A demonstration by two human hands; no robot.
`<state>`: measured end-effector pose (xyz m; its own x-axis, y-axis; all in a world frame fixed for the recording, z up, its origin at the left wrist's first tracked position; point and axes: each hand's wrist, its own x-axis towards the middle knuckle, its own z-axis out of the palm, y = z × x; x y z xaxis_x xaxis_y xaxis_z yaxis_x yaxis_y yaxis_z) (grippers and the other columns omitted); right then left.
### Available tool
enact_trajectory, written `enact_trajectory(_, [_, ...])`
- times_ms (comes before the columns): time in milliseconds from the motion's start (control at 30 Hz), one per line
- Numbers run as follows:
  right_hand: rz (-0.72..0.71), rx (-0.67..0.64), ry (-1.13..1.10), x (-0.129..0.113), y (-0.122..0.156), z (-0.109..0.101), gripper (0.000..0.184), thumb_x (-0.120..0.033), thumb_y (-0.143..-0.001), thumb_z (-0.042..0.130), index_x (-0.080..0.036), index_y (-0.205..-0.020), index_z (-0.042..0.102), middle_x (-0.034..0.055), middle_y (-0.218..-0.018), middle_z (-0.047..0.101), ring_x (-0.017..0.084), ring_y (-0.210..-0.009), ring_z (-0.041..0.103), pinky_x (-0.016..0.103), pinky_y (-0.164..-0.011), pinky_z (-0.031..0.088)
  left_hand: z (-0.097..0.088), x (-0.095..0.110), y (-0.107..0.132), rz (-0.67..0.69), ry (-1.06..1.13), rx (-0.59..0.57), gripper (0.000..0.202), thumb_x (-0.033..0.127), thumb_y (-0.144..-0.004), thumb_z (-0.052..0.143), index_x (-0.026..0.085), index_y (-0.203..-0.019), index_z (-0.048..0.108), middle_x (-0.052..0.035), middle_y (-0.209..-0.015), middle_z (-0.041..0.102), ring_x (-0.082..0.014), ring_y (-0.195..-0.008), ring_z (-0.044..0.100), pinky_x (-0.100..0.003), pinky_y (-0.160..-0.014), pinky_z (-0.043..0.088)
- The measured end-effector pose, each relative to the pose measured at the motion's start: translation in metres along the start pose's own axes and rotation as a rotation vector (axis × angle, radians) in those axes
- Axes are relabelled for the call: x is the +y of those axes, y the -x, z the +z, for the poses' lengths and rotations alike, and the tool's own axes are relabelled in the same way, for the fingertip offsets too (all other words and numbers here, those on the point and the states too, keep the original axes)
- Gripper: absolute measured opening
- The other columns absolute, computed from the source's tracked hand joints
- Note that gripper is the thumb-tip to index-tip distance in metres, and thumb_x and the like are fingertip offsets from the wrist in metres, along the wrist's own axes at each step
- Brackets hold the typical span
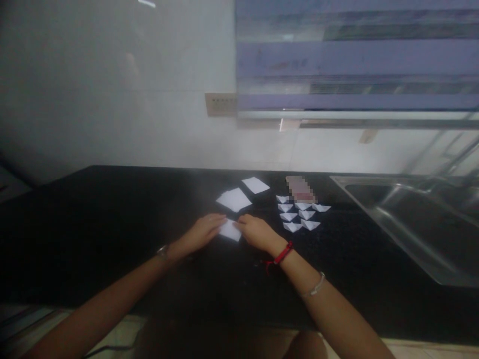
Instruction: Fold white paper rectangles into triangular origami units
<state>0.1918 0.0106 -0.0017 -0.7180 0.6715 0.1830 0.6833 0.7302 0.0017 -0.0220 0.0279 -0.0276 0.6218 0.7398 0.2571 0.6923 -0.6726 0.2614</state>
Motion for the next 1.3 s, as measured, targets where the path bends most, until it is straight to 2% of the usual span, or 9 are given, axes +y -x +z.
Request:
enact_trajectory(367, [-0.035,0.008,-0.016,0.004,0.001,0.001,0.032,-0.012,-0.083,0.035,-0.015,-0.110,0.052,0.0093,-0.102,0.056,0.017,-0.089,0.051,0.027,-0.075,0.043,-0.003,0.002,-0.001,0.004,0.040,-0.015,0.032,0.029,-0.083,0.042,0.021,-0.112,0.050,-0.0046,-0.119,0.049,-0.0184,-0.111,0.040,-0.036,-0.092,0.032])
enact_trajectory(567, [0.004,-0.014,0.012,0.000,0.000,-0.002,0.032,-0.018,-0.087,0.031,-0.016,-0.109,0.053,0.0092,-0.099,0.057,0.017,-0.087,0.052,0.027,-0.072,0.044,-0.006,0.005,0.001,-0.015,0.063,-0.034,0.037,0.034,-0.079,0.048,0.023,-0.114,0.047,-0.0046,-0.122,0.046,-0.0199,-0.113,0.037,-0.037,-0.092,0.032])
enact_trajectory(867, [0.018,-0.030,-0.007,-0.001,0.000,-0.003,0.032,-0.020,-0.088,0.030,-0.016,-0.110,0.053,0.0088,-0.105,0.055,0.017,-0.091,0.051,0.028,-0.076,0.042,-0.007,0.007,0.002,-0.052,0.089,-0.027,0.038,0.036,-0.078,0.049,0.022,-0.113,0.048,-0.0043,-0.118,0.050,-0.0191,-0.108,0.041,-0.034,-0.090,0.034])
enact_trajectory(1067, [-0.069,-0.025,-0.032,-0.001,0.000,-0.004,0.032,-0.008,-0.082,0.036,-0.016,-0.108,0.053,0.0070,-0.111,0.054,0.017,-0.096,0.047,0.029,-0.080,0.041,-0.009,0.009,0.003,-0.019,-0.010,-0.052,0.034,0.036,-0.081,0.043,0.023,-0.111,0.050,-0.0036,-0.120,0.048,-0.0206,-0.110,0.038,-0.037,-0.091,0.031])
enact_trajectory(1300, [-0.060,-0.038,-0.084,-0.001,-0.001,-0.004,0.035,-0.004,-0.079,0.036,-0.017,-0.105,0.054,0.0075,-0.110,0.055,0.016,-0.094,0.047,0.031,-0.081,0.040,-0.012,0.013,0.004,-0.003,-0.082,-0.120,0.037,0.038,-0.082,0.040,0.023,-0.115,0.045,-0.0050,-0.124,0.044,-0.0249,-0.113,0.033,-0.041,-0.088,0.032])
